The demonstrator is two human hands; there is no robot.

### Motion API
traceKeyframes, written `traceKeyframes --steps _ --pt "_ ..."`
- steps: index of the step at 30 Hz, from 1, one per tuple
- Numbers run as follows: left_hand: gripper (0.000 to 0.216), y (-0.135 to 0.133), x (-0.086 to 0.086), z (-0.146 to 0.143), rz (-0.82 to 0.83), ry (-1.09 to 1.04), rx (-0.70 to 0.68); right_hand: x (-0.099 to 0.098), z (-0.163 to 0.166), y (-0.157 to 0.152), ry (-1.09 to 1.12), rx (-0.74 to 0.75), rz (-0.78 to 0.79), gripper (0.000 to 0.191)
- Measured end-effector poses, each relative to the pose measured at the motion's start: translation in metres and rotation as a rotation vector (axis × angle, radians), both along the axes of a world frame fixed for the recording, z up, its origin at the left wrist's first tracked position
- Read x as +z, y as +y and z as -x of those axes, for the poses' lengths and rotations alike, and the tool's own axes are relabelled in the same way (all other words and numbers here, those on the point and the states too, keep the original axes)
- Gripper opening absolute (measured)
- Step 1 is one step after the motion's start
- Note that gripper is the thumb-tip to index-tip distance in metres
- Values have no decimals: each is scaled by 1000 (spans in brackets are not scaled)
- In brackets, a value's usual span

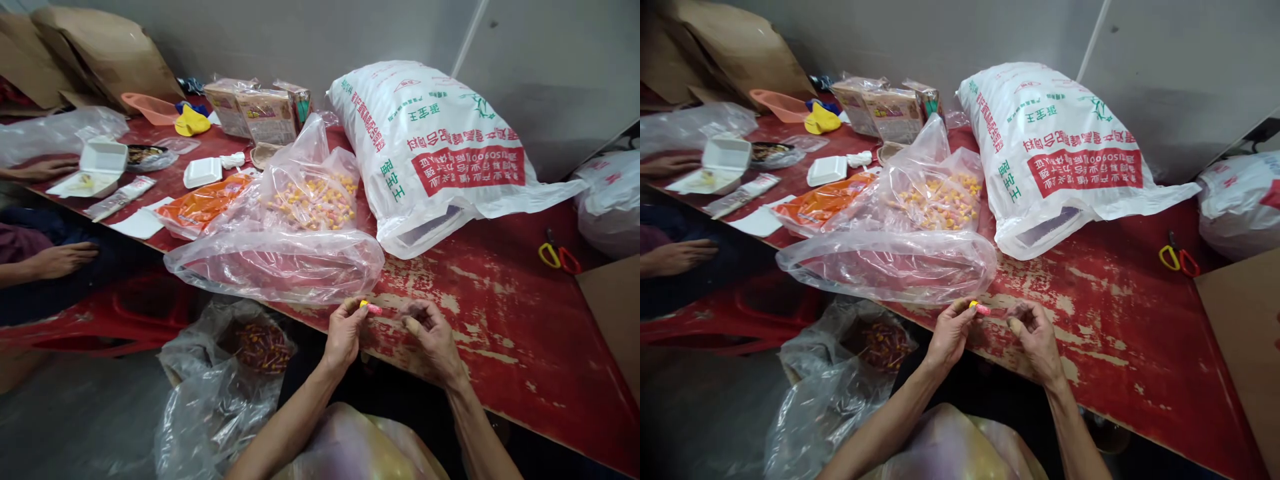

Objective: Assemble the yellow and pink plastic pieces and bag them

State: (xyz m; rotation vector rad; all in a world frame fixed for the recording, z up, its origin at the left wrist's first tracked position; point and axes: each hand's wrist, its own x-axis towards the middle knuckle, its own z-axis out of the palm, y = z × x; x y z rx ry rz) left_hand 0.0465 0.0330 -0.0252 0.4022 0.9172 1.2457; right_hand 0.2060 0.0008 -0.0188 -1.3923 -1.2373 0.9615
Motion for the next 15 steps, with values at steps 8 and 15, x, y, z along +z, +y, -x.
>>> traceKeyframes --steps 8,15 --pt "39 -16 3 -12 46 -36 -61 -8 12 -9 -57 -25 -48 25" --pt "28 -33 0 -18 -140 199 -184 -14 13 -11 -405 114 -179 16"
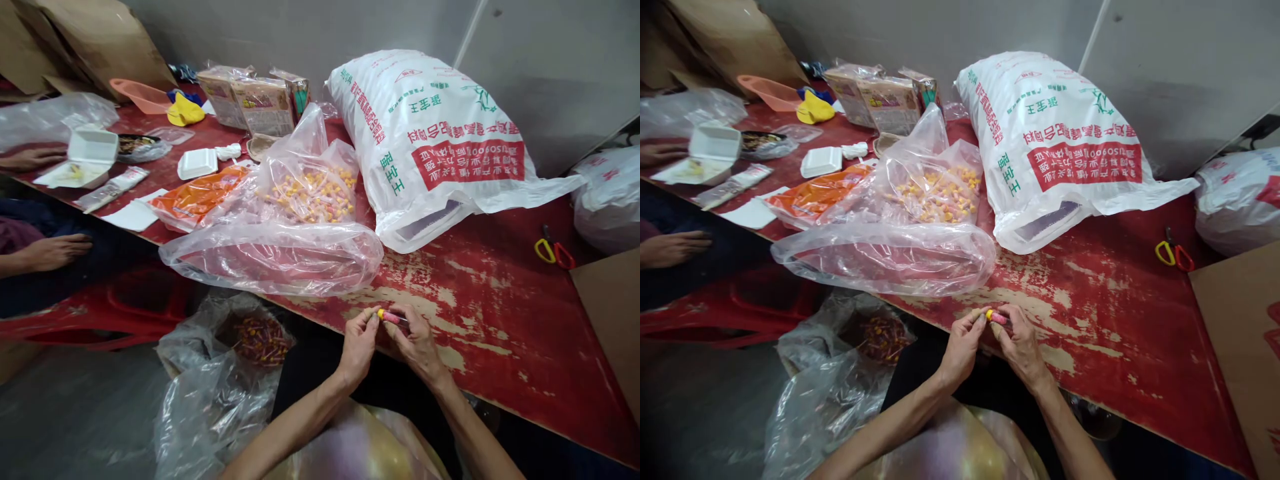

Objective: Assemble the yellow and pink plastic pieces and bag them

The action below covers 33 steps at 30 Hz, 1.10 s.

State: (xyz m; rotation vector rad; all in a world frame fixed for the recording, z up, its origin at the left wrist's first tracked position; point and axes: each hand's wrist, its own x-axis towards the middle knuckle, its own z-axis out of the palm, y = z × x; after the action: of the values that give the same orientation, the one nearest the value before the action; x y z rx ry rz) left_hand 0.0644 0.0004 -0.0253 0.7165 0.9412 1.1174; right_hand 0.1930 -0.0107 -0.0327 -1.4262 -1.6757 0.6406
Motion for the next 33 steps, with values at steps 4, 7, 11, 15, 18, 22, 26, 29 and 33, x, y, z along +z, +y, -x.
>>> traceKeyframes --steps 4,7,11,15,18,22,26,29,33 --pt "30 -2 -5 -6 -12 33 -44 -12 -1 -4 -42 -49 -105 13" --pt "26 5 -8 -6 -98 123 -142 -6 -14 0 -91 -6 -40 13" --pt "24 18 -10 4 -269 402 -125 9 -39 17 -335 134 72 13" --pt "31 24 -19 15 -242 475 -71 0 -50 33 -499 204 3 20" --pt "28 25 -25 16 -188 407 -74 -12 -51 37 -518 227 -21 21" --pt "34 26 -24 11 -259 440 -119 -7 -47 36 -419 182 31 23" --pt "42 23 -17 17 -476 508 -235 6 -15 24 -62 141 256 19" --pt "26 17 -6 36 -505 612 -238 10 5 24 53 268 375 28" --pt "24 2 6 92 -315 768 -65 6 -22 81 -269 214 85 27"
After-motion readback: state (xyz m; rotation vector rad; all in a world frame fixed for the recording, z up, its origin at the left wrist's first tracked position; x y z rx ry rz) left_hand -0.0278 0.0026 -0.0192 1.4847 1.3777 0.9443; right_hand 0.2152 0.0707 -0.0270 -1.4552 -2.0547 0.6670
